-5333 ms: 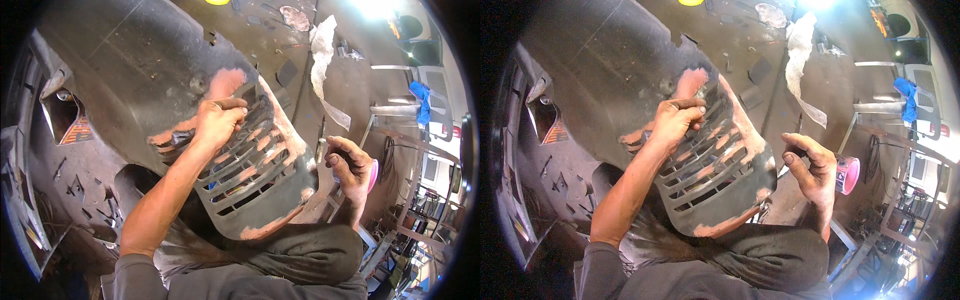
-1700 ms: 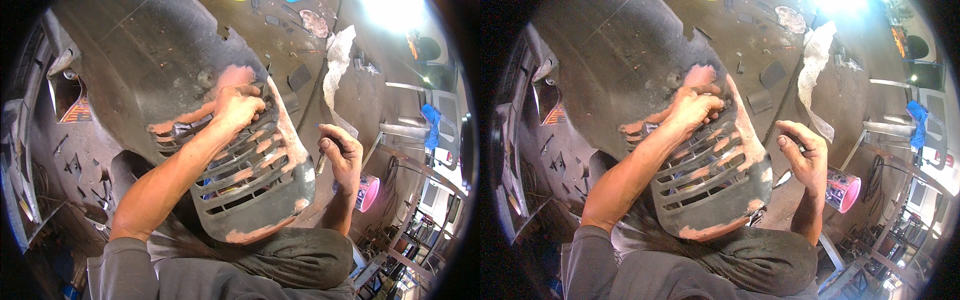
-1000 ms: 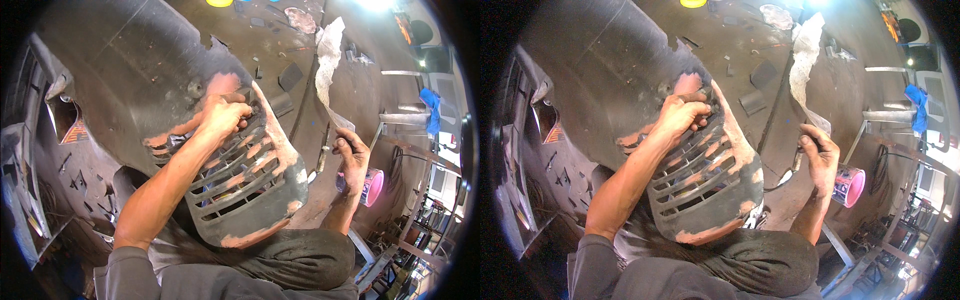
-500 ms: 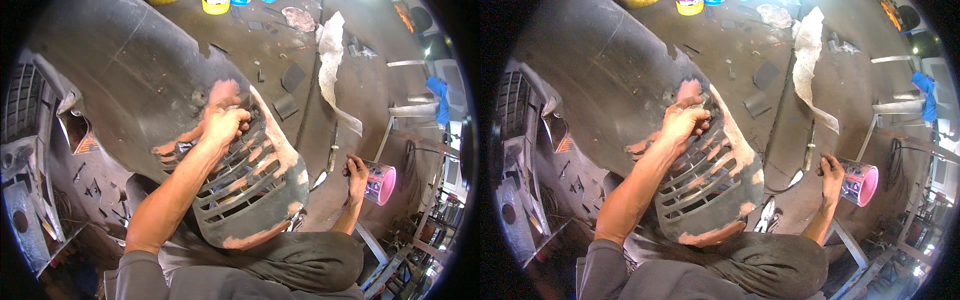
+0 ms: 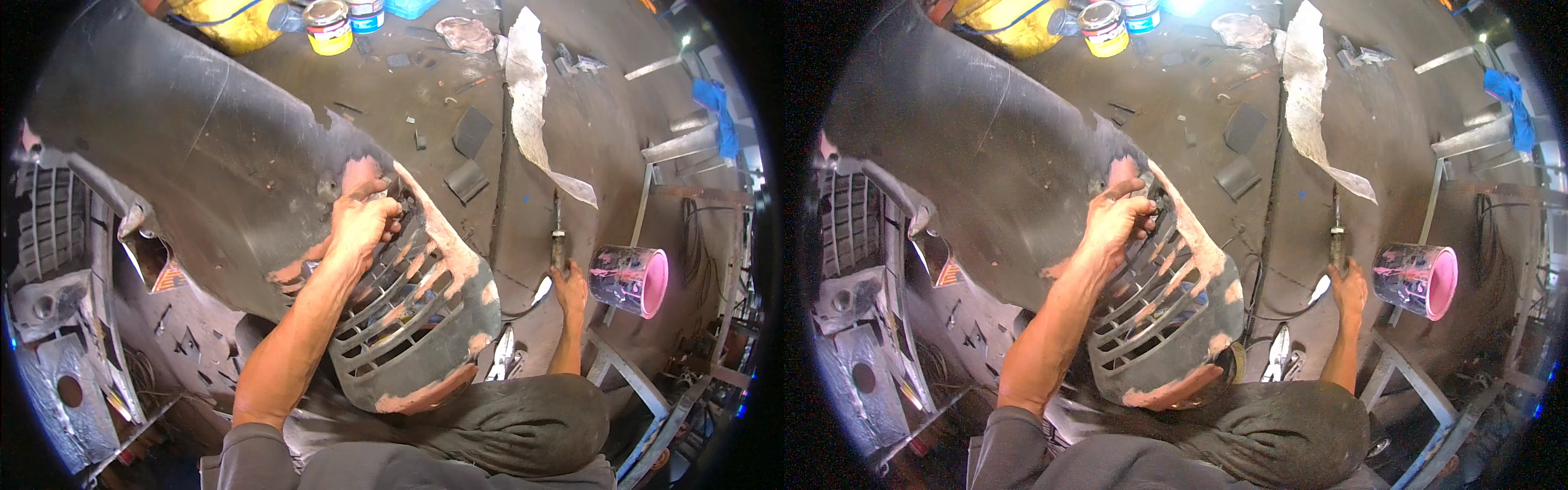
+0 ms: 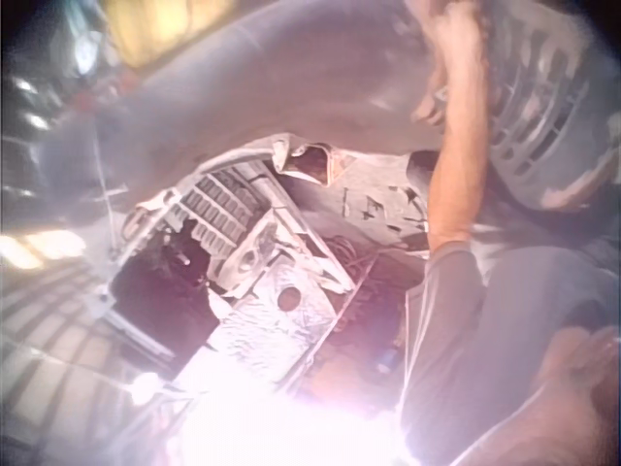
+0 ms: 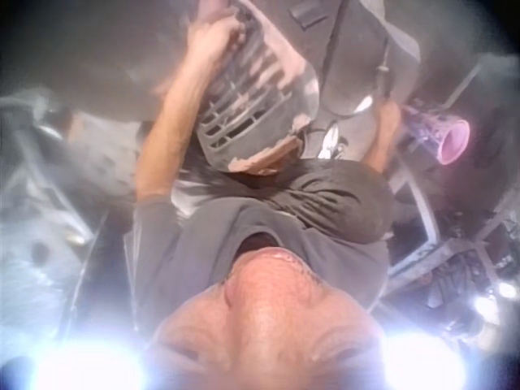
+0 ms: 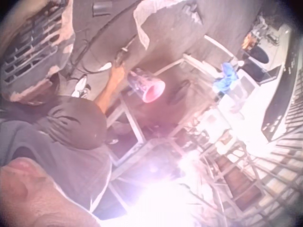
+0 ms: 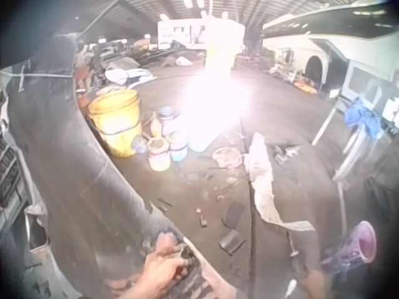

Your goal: The person uses a rotary tool to grind and smooth the surface of a car bumper or grille, then applies a white substance from a tube to specific areas. The person continues grinding the treated areas.

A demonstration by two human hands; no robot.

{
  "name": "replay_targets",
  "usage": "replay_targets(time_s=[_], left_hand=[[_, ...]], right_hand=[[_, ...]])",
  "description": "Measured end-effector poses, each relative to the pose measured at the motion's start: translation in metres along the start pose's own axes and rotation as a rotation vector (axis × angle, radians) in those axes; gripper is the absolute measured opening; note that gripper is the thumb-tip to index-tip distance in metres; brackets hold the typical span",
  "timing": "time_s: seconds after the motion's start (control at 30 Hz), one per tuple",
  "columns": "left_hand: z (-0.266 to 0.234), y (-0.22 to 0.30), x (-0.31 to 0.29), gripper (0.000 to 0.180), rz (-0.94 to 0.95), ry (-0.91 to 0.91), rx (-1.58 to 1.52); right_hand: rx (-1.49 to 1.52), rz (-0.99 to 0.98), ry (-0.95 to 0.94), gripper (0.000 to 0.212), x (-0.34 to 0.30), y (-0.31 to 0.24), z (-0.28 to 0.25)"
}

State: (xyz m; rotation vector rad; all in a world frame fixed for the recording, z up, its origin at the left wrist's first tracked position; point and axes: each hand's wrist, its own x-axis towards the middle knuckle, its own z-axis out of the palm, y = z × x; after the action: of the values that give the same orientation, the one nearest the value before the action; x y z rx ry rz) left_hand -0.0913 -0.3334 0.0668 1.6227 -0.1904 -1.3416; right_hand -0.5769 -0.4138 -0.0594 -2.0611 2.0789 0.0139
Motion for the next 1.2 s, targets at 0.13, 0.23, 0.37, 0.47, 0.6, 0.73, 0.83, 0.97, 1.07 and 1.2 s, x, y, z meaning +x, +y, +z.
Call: replay_targets(time_s=[0.13, 0.23, 0.37, 0.47, 0.6, 0.73, 0.83, 0.97, 1.07, 1.2], left_hand=[[0.004, 0.001, -0.002, 0.059, -0.017, 0.039, -0.010], [0.007, 0.001, -0.002, 0.060, -0.018, 0.068, 0.008], [0.010, -0.001, 0.000, 0.062, -0.024, 0.096, -0.019], [0.007, -0.002, 0.000, 0.062, -0.011, 0.109, -0.047], [0.008, 0.006, -0.007, 0.055, -0.031, 0.073, 0.012], [0.007, 0.010, -0.004, 0.053, -0.022, 0.051, 0.067], [0.009, 0.011, -0.005, 0.057, -0.006, 0.058, 0.103], [0.009, 0.008, -0.005, 0.065, 0.020, 0.076, 0.075], [0.008, 0.004, -0.003, 0.072, 0.034, 0.063, 0.016], [0.009, 0.004, -0.003, 0.073, 0.005, 0.062, 0.023]], right_hand=[[-0.051, 0.020, 0.011, 0.055, 0.002, -0.010, 0.012], [-0.033, -0.002, 0.021, 0.053, 0.005, -0.008, 0.014], [0.064, 0.052, -0.008, 0.048, 0.010, -0.004, 0.018], [0.104, 0.047, 0.004, 0.045, 0.009, -0.012, 0.019], [0.098, 0.053, -0.010, 0.045, 0.007, -0.014, 0.013], [0.128, 0.073, -0.036, 0.045, 0.006, -0.017, 0.006], [0.165, 0.086, -0.018, 0.044, 0.006, -0.014, 0.008], [0.170, 0.093, -0.051, 0.043, 0.007, -0.017, 0.006], [0.215, 0.116, -0.046, 0.042, 0.007, -0.013, 0.004], [0.360, 0.167, 0.003, 0.037, -0.003, -0.010, 0.002]])
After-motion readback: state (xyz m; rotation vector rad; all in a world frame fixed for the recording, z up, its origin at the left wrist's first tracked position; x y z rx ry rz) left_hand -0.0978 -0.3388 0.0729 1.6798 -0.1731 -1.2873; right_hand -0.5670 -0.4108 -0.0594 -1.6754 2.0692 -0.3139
